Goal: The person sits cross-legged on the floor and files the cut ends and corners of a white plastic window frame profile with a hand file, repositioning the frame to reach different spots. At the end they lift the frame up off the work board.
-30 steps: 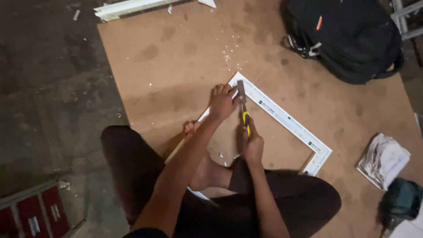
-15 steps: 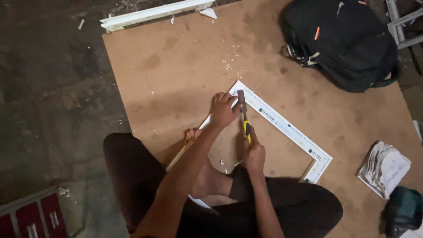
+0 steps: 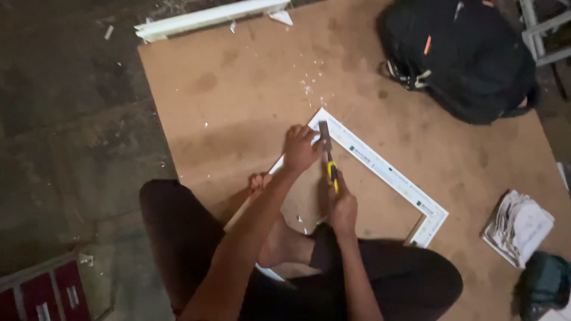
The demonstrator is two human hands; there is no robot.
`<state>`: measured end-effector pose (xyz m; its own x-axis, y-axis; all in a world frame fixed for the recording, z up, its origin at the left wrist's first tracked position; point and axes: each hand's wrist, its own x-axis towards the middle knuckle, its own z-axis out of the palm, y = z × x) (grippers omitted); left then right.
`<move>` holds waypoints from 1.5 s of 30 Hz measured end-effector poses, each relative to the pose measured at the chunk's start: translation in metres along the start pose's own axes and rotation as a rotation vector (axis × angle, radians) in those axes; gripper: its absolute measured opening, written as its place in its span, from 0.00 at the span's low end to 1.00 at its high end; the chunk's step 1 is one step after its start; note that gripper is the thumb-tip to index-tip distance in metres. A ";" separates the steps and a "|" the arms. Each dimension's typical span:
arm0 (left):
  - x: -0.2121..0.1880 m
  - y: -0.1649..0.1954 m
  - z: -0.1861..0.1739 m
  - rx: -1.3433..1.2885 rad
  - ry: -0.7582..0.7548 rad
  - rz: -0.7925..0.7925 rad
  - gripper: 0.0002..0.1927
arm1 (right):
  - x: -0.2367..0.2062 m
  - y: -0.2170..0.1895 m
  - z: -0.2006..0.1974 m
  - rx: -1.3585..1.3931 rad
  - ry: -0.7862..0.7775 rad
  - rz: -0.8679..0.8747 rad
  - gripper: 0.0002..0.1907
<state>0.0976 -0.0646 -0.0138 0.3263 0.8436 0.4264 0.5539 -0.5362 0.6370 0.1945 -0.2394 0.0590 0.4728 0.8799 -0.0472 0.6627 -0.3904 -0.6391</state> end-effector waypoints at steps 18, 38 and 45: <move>0.009 0.010 -0.008 0.130 0.064 -0.115 0.23 | 0.054 0.021 0.016 0.444 0.161 0.053 0.24; 0.060 0.037 -0.014 0.286 -0.525 0.367 0.36 | -0.043 0.019 -0.084 1.006 0.197 0.383 0.25; 0.077 0.058 -0.033 0.446 -0.569 0.534 0.46 | -0.079 0.031 -0.078 1.001 0.200 0.367 0.20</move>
<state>0.1297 -0.0315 0.0776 0.8902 0.4348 0.1362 0.4267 -0.9004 0.0854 0.2230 -0.3427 0.1027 0.6915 0.6592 -0.2955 -0.2702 -0.1434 -0.9521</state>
